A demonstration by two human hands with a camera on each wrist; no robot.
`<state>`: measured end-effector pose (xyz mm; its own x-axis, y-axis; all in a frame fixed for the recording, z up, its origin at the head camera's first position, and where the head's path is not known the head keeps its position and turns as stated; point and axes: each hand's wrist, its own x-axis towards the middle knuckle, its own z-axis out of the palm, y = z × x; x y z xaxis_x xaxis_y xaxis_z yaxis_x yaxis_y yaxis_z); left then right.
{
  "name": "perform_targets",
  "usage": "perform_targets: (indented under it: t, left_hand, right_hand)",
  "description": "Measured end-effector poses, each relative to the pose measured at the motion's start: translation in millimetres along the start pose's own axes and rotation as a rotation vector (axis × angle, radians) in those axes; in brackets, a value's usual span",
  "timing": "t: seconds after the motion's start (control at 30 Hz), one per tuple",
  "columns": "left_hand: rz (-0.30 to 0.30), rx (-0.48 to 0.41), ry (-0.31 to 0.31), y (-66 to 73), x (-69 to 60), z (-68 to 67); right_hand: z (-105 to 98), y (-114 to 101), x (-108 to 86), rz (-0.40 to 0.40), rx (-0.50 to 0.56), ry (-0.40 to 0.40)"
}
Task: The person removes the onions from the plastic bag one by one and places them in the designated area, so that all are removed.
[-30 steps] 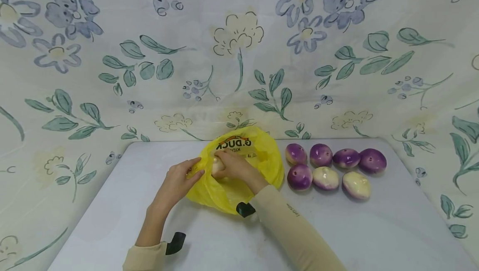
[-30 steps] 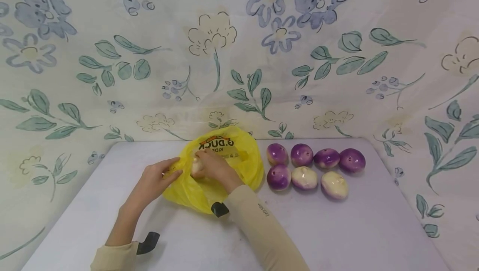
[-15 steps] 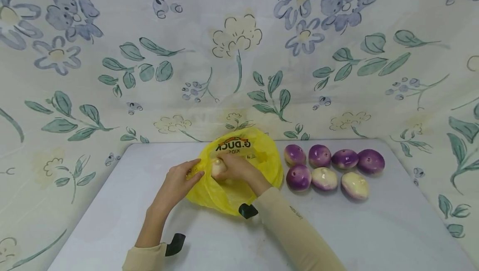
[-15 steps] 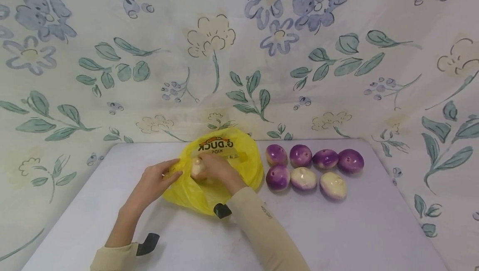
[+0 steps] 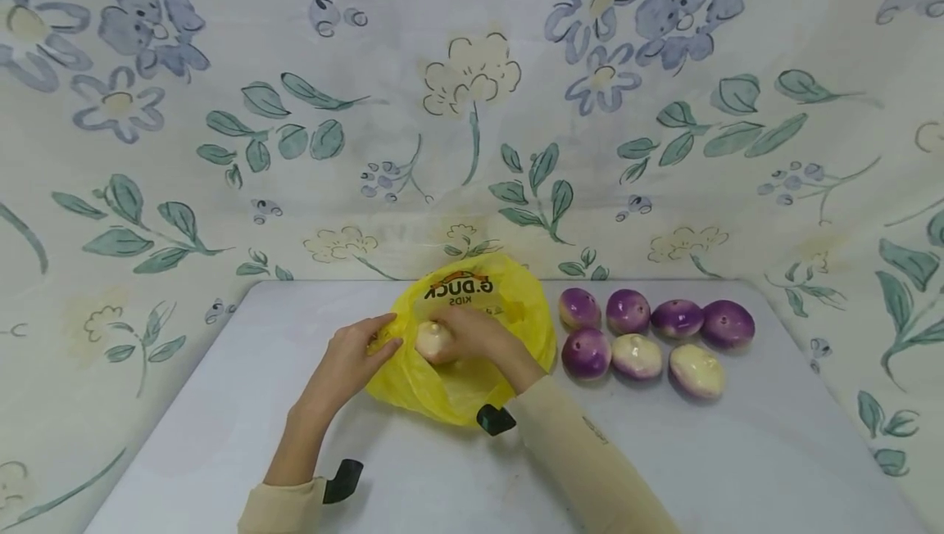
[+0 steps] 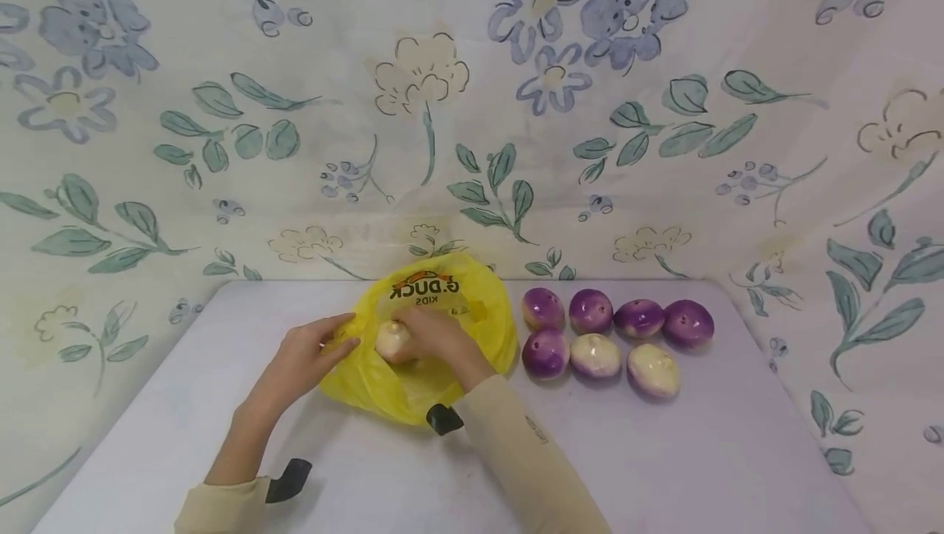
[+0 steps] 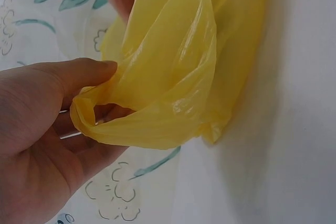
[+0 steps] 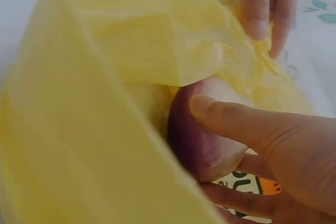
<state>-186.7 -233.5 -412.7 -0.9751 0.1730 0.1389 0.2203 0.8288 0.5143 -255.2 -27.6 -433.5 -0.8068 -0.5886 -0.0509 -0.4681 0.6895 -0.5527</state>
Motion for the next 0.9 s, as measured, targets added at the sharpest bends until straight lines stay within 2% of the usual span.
perform_targets:
  t: [0.33, 0.6, 0.9]
  left_hand:
    - [-0.013, -0.005, 0.003, -1.7, 0.7, 0.3]
    - [-0.006, 0.007, 0.027, -1.9, -0.5, 0.3]
    - [-0.013, 0.003, 0.02, -1.4, -0.2, 0.7]
  right_hand:
    - [-10.9, 3.4, -17.1, 0.003, -0.019, -0.033]
    - [-14.3, 8.8, -28.2, 0.01, -0.048, 0.0]
    - [-22.7, 8.9, -42.7, -0.002, -0.089, 0.019]
